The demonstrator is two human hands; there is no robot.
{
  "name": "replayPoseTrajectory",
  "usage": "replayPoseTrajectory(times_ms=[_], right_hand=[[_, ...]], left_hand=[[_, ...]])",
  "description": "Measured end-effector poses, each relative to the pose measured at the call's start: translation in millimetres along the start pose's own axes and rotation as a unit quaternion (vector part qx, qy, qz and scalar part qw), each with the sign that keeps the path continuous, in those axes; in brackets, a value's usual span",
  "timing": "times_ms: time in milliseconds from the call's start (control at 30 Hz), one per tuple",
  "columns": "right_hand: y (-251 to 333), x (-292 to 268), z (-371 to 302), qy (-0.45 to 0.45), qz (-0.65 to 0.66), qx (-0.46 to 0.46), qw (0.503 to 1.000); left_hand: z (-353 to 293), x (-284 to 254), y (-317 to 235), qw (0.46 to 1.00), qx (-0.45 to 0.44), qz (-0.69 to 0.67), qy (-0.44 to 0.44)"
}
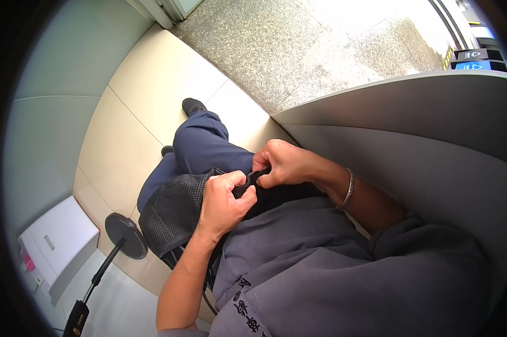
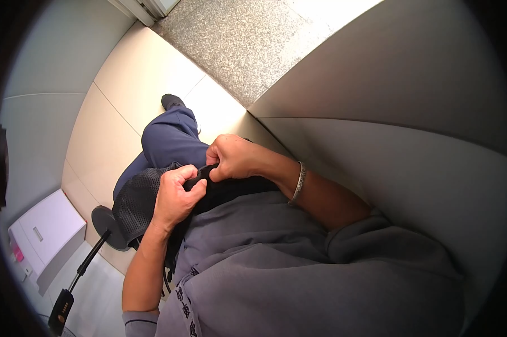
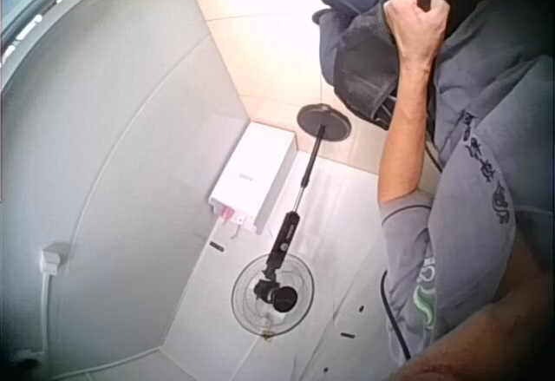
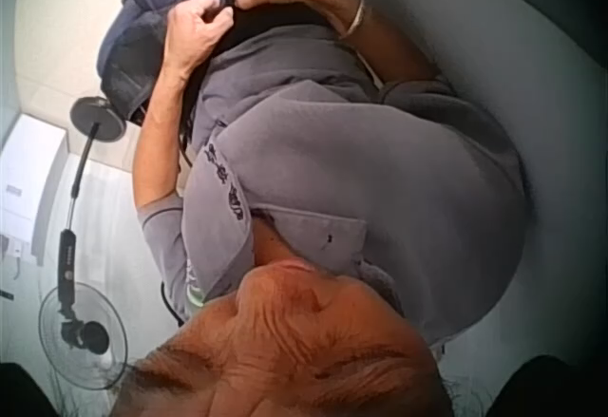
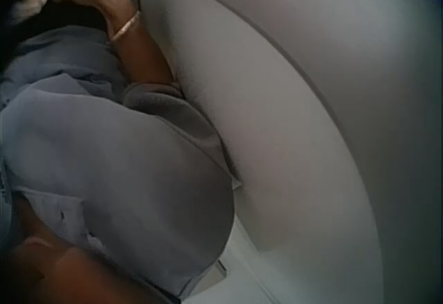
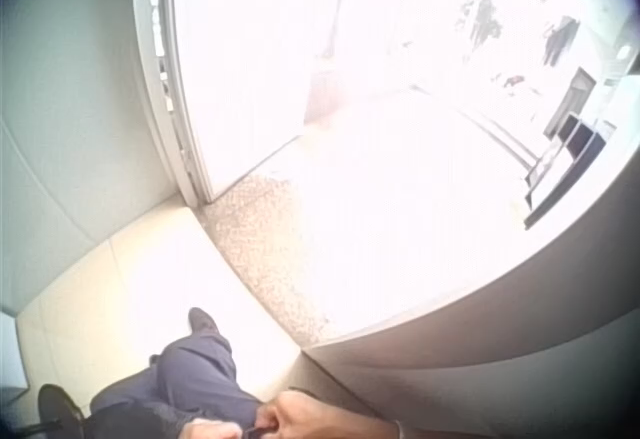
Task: Repairing a detached or broken strap and buckle on a black mesh bag.
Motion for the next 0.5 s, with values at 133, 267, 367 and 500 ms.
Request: replayPoseTrajectory(times_ms=[133,267,367,500], right_hand=[[-2,0,-1,-0.032,0.013,0.01,0.999],[-2,7,-6,-0.031,0.102,0.019,0.994],[1,7,-11,-0.035,0.142,0.012,0.989],[-2,2,-12,-0.069,0.122,0.014,0.99]], left_hand=[[-5,2,12,0.995,-0.074,-0.068,0.017],[-7,7,21,0.986,-0.094,-0.138,-0.012],[-10,10,30,0.973,-0.128,-0.19,-0.018],[-9,9,29,0.968,-0.132,-0.214,-0.019]])
Point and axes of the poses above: each hand's wrist, its own z-axis towards the middle knuckle, its own x-axis out of the palm, y = z × x, the point moved 7 cm from there along z, towards the middle knuckle, and after that the axes turned 12 degrees about -x, right-handed, at the moved point
